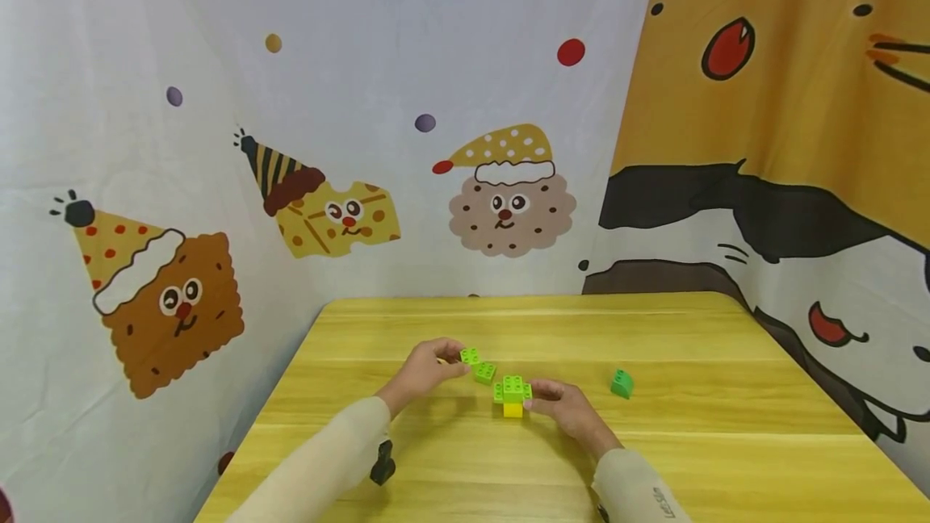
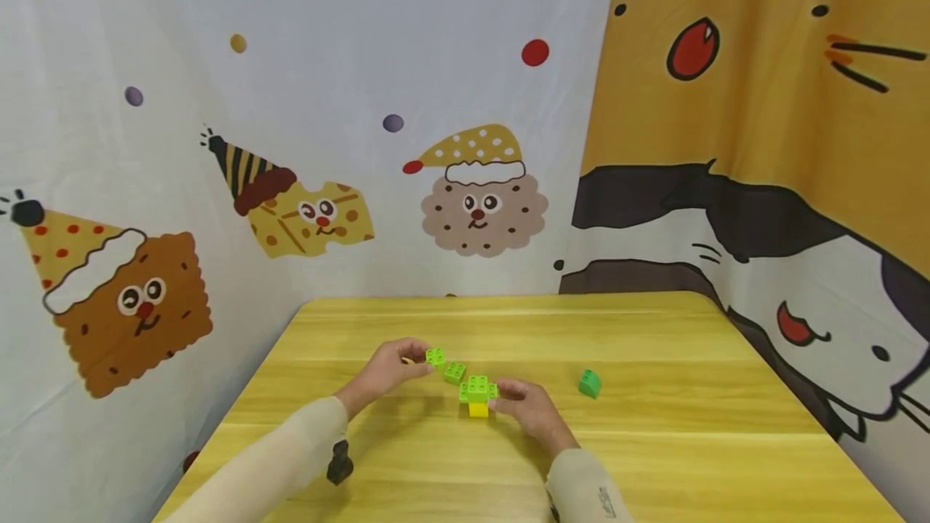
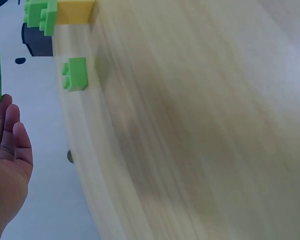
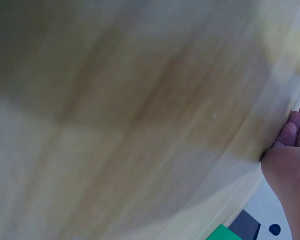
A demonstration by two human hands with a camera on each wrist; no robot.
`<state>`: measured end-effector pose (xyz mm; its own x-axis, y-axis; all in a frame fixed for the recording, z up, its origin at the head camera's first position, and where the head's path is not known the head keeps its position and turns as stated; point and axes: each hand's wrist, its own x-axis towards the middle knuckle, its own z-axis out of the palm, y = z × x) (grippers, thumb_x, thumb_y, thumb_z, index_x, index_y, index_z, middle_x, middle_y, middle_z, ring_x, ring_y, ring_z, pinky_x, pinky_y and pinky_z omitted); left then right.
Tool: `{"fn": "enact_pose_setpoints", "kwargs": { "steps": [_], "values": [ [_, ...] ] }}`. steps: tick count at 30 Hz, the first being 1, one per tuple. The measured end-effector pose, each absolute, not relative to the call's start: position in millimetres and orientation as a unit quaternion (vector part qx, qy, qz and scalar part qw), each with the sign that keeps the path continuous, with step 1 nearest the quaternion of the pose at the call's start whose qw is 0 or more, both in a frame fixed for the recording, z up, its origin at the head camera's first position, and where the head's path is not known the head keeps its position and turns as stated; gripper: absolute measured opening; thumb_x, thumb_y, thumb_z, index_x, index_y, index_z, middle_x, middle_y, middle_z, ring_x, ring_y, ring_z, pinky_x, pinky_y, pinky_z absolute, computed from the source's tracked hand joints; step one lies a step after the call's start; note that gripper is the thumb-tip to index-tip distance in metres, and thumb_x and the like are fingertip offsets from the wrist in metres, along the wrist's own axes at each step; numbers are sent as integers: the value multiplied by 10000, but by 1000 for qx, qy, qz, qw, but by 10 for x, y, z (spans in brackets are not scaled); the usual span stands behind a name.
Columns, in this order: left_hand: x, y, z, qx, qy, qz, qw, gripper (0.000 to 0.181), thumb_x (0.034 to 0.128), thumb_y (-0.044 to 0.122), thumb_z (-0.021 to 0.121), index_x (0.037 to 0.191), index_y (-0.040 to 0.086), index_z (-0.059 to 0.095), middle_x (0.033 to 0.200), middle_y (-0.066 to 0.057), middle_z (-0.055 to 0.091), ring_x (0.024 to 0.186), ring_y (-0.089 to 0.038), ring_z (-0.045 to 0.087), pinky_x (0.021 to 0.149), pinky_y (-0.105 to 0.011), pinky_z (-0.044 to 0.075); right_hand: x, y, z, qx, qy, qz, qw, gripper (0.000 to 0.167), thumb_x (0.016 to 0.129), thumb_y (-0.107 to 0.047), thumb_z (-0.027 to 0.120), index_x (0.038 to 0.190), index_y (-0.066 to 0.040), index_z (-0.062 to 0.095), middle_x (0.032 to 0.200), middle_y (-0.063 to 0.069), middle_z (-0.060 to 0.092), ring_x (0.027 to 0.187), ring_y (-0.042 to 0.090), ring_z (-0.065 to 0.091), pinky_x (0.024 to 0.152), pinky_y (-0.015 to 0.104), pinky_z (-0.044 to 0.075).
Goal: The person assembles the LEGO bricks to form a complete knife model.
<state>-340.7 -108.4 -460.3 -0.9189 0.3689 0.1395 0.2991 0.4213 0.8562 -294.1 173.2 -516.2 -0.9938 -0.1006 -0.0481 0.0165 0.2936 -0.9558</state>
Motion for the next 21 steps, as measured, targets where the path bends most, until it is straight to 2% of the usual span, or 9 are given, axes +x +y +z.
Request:
{"fn": "enact_pose_setpoints", "kwargs": {
  "steps": [7, 13, 21],
  "values": [
    [-3420, -969, -4561, 198, 833, 516, 36, 312, 895, 325, 759, 1146, 151, 693, 1031, 14, 647, 962, -189, 578, 803, -378, 493, -2948, 1725, -5183, -15, 806, -590, 48, 465, 854, -229, 796, 1249, -21, 663, 1236, 134, 655, 1141, 298, 593, 989, 507, 444],
    [-3435, -877, -4566, 194, 831, 520, 34, 332, 894, 349, 757, 1163, 166, 694, 1036, 28, 655, 972, -187, 579, 806, -369, 495, -2934, 1739, -5181, -14, 807, -588, 55, 522, 860, -254, 791, 1292, -9, 631, 1291, 157, 623, 1190, 336, 567, 1001, 524, 431],
    [-3476, -784, -4571, 197, 825, 529, 30, 390, 899, 355, 750, 1230, 163, 675, 1068, 13, 652, 1021, -256, 576, 797, -395, 494, -2956, 1747, -5171, -17, 810, -583, 61, 548, 868, -298, 781, 1311, -19, 620, 1307, 155, 613, 1207, 344, 552, 1005, 535, 422]
  ]
}}
